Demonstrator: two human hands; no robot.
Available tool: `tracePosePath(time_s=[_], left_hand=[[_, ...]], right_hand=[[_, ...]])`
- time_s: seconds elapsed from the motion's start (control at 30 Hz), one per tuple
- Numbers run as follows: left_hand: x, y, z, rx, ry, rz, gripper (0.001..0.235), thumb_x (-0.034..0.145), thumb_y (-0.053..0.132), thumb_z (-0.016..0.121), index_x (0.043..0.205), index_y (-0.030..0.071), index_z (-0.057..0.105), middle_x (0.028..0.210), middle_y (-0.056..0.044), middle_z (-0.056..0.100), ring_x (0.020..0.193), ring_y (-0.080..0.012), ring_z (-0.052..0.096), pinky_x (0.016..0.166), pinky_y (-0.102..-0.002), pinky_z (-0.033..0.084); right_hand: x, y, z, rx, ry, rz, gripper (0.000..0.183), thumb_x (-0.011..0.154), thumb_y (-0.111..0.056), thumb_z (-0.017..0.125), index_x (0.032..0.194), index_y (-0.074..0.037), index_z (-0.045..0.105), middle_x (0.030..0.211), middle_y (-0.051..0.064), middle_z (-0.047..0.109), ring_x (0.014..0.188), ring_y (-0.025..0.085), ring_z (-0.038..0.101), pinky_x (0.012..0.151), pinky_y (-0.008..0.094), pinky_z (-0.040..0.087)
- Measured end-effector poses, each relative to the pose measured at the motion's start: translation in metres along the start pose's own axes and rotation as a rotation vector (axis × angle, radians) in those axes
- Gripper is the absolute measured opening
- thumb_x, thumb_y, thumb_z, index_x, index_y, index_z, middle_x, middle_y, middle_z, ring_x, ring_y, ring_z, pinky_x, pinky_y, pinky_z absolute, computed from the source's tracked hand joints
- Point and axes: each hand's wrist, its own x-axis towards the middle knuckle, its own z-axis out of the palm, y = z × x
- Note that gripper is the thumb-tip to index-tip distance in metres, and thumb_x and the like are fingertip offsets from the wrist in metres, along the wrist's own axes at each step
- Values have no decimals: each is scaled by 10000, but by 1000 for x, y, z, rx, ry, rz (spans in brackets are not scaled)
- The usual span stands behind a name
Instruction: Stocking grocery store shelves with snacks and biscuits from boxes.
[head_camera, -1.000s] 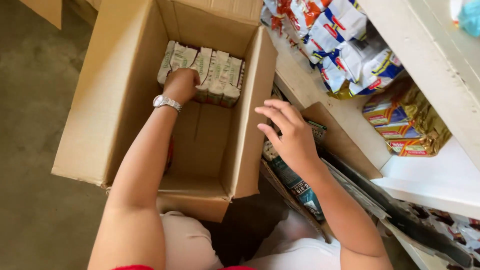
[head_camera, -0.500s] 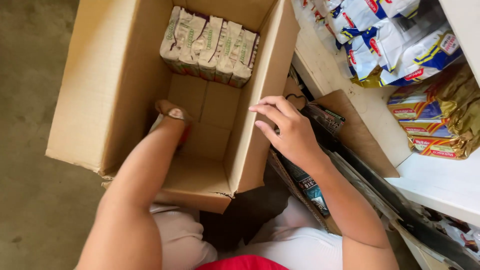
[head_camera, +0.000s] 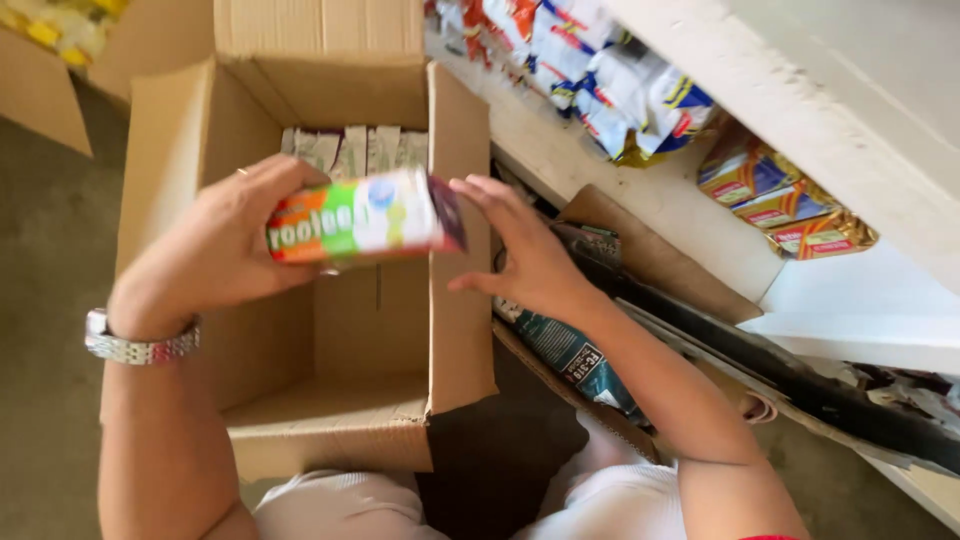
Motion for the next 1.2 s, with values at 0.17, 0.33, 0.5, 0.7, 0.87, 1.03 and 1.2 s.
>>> tracePosePath(time_s=[0.17, 0.33, 0.5, 0.7, 0.87, 1.03, 1.2], left_hand=[[17, 22, 22, -40, 372, 507, 640, 584, 49, 771, 1204, 87, 617, 1195, -134, 636, 1151, -366, 576, 993, -448, 484], [7, 105, 22, -201, 294, 207, 889, 645, 255, 919, 1431, 118, 529, 1209, -140, 614, 988, -292, 667, 865, -383, 552], [2, 132, 55, -709, 133, 129, 784, 860, 231, 819, 1551, 152, 457, 1005, -74, 729, 845, -120, 747, 735, -265, 623], [11, 187, 96, -891, 569, 635, 630, 821, -4, 858, 1323, 36, 480, 1325, -107, 479, 1212, -168, 602, 1028, -314, 594], [47, 235, 130, -1225, 725, 753, 655, 835, -37, 860, 1331, 55, 443, 1426, -96, 451, 1308, -195, 513, 1046, -299, 534], [81, 294, 118, -1132, 698, 920, 640, 841, -120, 806, 1385, 42, 510, 1426, -95, 487, 1340, -208, 544, 1111, -332, 537], [125, 346, 119, -1256, 490, 960, 556, 918, -144, 721, 1407, 38, 527, 1430, -90, 542, 1349, -192, 601, 1094, -338, 601]], right_hand=[[-17, -19, -36, 289, 25, 125, 698, 789, -68, 866, 1401, -111, 533, 1377, 103, 603, 1271, 320, 632, 1076, 379, 522], [-39, -40, -76, -202, 272, 11, 675, 766, -47, 884, 1352, -148, 564, 1386, 94, 587, 1206, 304, 686, 978, 354, 572], [-59, -73, -118, -266, 492, -76, 617, 822, -45, 853, 1361, -162, 575, 1520, 158, 407, 1282, 327, 621, 1042, 380, 570], [-99, -108, -164, -278, 582, -157, 536, 851, -49, 797, 1320, -121, 549, 1595, 208, 288, 1457, 440, 397, 1206, 493, 401], [-120, -96, -180, -458, 793, -296, 501, 963, -53, 766, 1378, -171, 512, 1620, 176, 324, 1517, 342, 436, 1186, 413, 468], [-127, -96, -209, -473, 1004, -321, 503, 979, -52, 746, 1392, -118, 466, 1660, 186, 280, 1530, 320, 365, 1219, 423, 426], [-122, -63, -229, -492, 1175, -409, 488, 1038, 41, 654, 1430, -148, 433, 1692, 166, 220, 1561, 286, 319, 1250, 410, 410]])
